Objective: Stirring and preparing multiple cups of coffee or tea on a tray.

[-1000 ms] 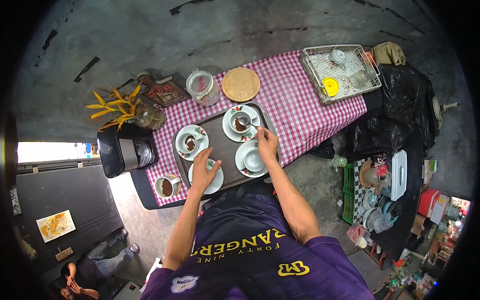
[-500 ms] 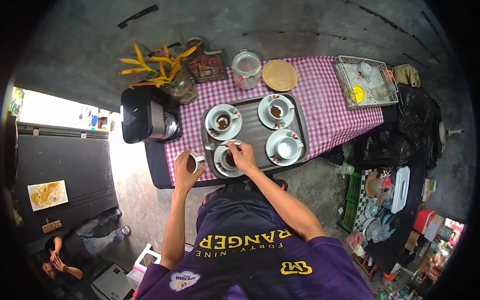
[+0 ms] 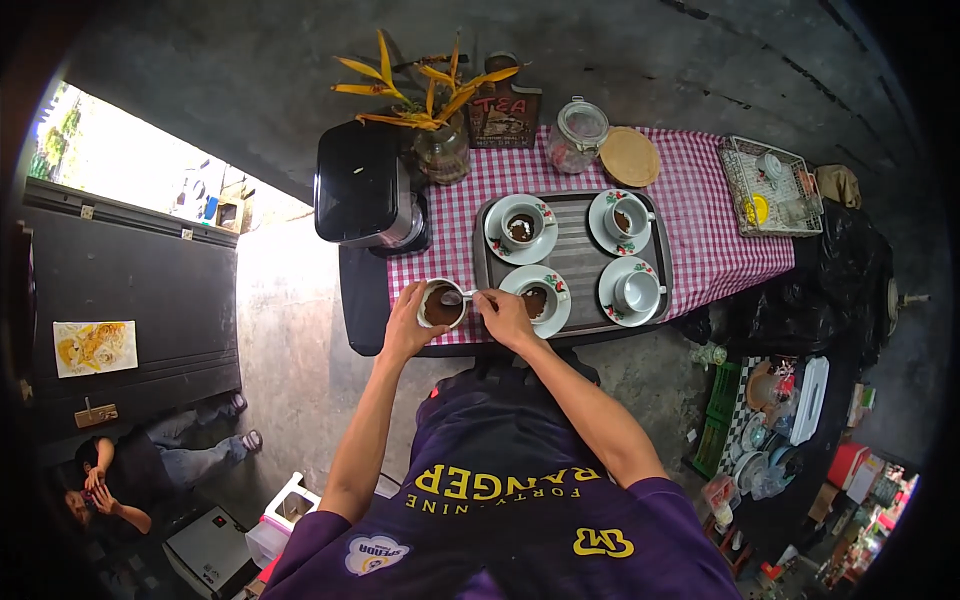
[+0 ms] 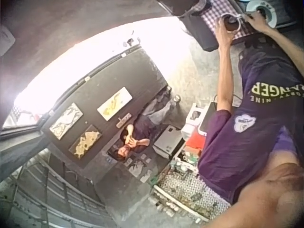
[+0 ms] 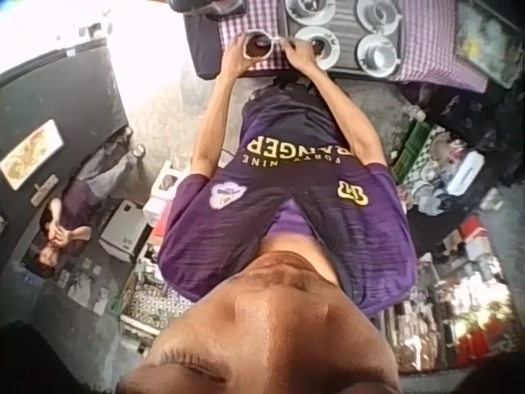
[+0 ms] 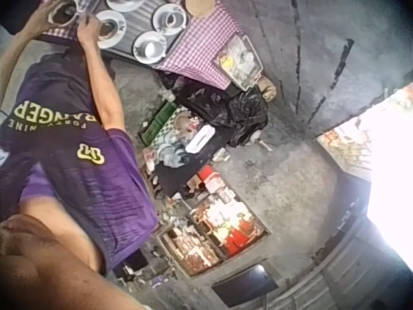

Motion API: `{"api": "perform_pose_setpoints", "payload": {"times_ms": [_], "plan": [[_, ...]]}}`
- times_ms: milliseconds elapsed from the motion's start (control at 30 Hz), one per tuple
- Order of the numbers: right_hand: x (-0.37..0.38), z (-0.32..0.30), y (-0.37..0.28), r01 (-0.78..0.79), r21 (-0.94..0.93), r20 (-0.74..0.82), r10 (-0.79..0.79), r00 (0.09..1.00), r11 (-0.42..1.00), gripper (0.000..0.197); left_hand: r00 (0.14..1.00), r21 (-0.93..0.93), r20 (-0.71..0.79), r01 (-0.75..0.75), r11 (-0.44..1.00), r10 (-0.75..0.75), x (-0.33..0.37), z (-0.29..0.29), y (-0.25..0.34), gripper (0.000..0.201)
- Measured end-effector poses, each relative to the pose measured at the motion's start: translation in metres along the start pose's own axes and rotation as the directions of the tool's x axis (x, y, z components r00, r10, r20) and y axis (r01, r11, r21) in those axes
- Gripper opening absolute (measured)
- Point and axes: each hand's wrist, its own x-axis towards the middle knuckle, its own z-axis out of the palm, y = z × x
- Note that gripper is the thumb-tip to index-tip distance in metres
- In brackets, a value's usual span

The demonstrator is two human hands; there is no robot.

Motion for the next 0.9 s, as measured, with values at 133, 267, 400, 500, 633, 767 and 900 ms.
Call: {"api": "perform_pose_setpoints", "payload": {"times_ms": [133, 267, 400, 500, 633, 767, 900], "plan": [[0.002, 0.009, -0.004, 0.174, -0.193, 0.015, -0.174, 0.985, 0.966, 0.027, 0.997, 0.028, 0.063, 0.049, 0.998, -0.05, 0.003, -0.004, -0.004, 0.098], [0.005, 0.019, -0.006, 0.266, -0.311, 0.003, -0.279, 0.96, 0.912, 0.026, 0.999, 0.023, 0.042, 0.012, 1.0, -0.013, 0.002, -0.001, -0.011, 0.101], [0.008, 0.03, 0.001, 0.292, -0.464, 0.019, -0.321, 0.947, 0.836, 0.025, 1.0, 0.015, 0.025, -0.017, 1.0, 0.017, 0.002, -0.001, -0.01, 0.101], [0.009, 0.036, -0.004, 0.28, -0.477, 0.095, -0.268, 0.959, 0.833, 0.025, 0.998, 0.016, 0.055, 0.002, 1.0, -0.003, 0.004, 0.0, -0.011, 0.102], [0.006, 0.042, -0.003, 0.373, -0.386, 0.279, -0.278, 0.919, 0.844, 0.021, 0.999, 0.018, 0.051, 0.012, 1.0, -0.013, 0.004, 0.002, -0.014, 0.102], [0.0, 0.031, -0.006, 0.5, -0.527, 0.468, -0.256, 0.846, 0.688, 0.014, 0.999, 0.044, 0.01, -0.046, 0.998, 0.046, 0.004, 0.003, -0.015, 0.097], [0.006, 0.019, -0.018, 0.55, -0.537, 0.51, -0.274, 0.816, 0.64, 0.012, 0.999, 0.041, 0.013, -0.031, 0.999, 0.031, 0.004, 0.001, -0.011, 0.097]]}}
